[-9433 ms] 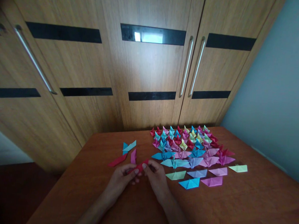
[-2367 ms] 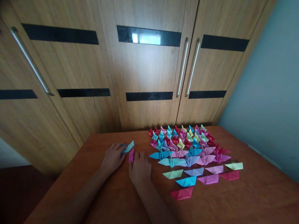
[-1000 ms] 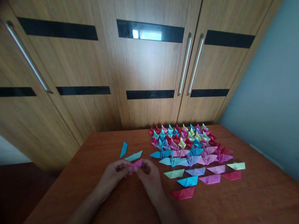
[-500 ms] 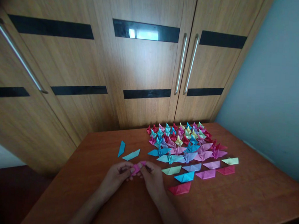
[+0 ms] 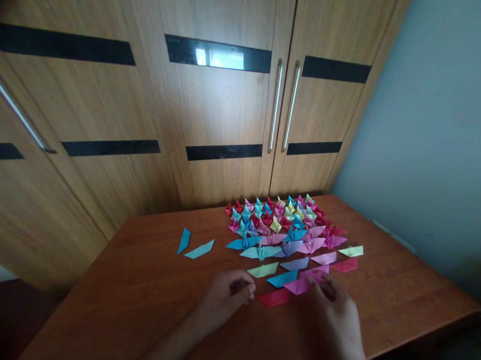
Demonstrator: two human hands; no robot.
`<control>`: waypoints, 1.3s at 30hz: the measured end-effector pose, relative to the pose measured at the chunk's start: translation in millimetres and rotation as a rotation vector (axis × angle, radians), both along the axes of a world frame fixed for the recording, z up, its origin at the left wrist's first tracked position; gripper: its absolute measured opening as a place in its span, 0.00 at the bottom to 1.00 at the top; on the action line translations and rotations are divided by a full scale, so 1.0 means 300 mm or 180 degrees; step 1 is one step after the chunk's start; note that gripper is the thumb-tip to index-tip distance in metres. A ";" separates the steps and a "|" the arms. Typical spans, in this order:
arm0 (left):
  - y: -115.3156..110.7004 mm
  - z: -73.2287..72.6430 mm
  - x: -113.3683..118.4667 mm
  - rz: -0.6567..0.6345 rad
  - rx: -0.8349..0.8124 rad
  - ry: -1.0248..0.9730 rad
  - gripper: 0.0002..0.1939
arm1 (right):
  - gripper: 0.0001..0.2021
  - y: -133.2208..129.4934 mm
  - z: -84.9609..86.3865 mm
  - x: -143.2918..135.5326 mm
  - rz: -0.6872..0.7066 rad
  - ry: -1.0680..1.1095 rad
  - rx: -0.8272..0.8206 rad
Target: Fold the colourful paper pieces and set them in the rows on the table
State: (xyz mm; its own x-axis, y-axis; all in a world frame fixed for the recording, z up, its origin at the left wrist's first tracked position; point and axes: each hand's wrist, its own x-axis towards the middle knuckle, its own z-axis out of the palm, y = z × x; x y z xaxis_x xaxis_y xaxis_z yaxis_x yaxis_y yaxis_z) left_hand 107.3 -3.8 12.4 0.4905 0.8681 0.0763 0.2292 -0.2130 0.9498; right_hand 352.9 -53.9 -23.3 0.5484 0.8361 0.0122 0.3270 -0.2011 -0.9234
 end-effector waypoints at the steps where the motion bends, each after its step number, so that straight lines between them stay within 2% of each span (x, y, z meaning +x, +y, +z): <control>1: 0.004 -0.002 -0.007 0.0013 0.0011 0.0049 0.10 | 0.26 -0.007 -0.012 0.037 -0.0068 -0.0256 -0.0181; 4: 0.020 -0.015 -0.044 0.0134 -0.0018 0.0206 0.10 | 0.24 -0.022 -0.040 0.089 -0.0077 -0.1054 -0.0773; 8: 0.036 -0.038 -0.104 0.0324 -0.0033 0.0325 0.09 | 0.21 -0.028 -0.040 0.070 0.0084 -0.1750 -0.1220; 14: 0.055 -0.036 -0.184 0.0575 -0.0116 0.0317 0.11 | 0.19 -0.020 -0.011 0.042 0.0076 -0.2005 -0.1284; 19: 0.077 -0.022 -0.222 0.0755 -0.0088 0.0327 0.11 | 0.19 -0.008 -0.007 0.035 0.0017 -0.2087 -0.1289; 24: 0.103 -0.010 -0.256 0.0875 -0.0021 0.0438 0.11 | 0.22 -0.009 -0.033 0.057 -0.0091 -0.2024 -0.1101; 28: 0.140 0.001 -0.337 0.1122 0.0333 0.0799 0.12 | 0.23 -0.021 -0.030 0.053 -0.0270 -0.1980 -0.0724; 32: 0.189 0.003 -0.452 0.1678 0.0636 0.1640 0.15 | 0.21 -0.006 0.019 -0.038 -0.0088 -0.1809 -0.0083; 35: 0.229 -0.015 -0.516 0.1950 0.0833 0.2243 0.16 | 0.19 0.028 0.060 -0.168 0.0423 -0.1590 0.0388; 39: 0.279 -0.050 -0.534 0.2151 0.1164 0.2817 0.21 | 0.14 0.084 0.089 -0.373 0.1250 -0.1395 0.0627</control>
State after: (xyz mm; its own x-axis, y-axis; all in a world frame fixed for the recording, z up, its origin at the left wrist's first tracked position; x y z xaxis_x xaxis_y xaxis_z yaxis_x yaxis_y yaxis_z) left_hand -52.9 80.0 -2.5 -0.0548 0.9696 0.2386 0.9506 -0.0224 0.3096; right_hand 241.1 -28.7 3.5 0.1094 0.9336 0.3413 0.6992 0.1718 -0.6940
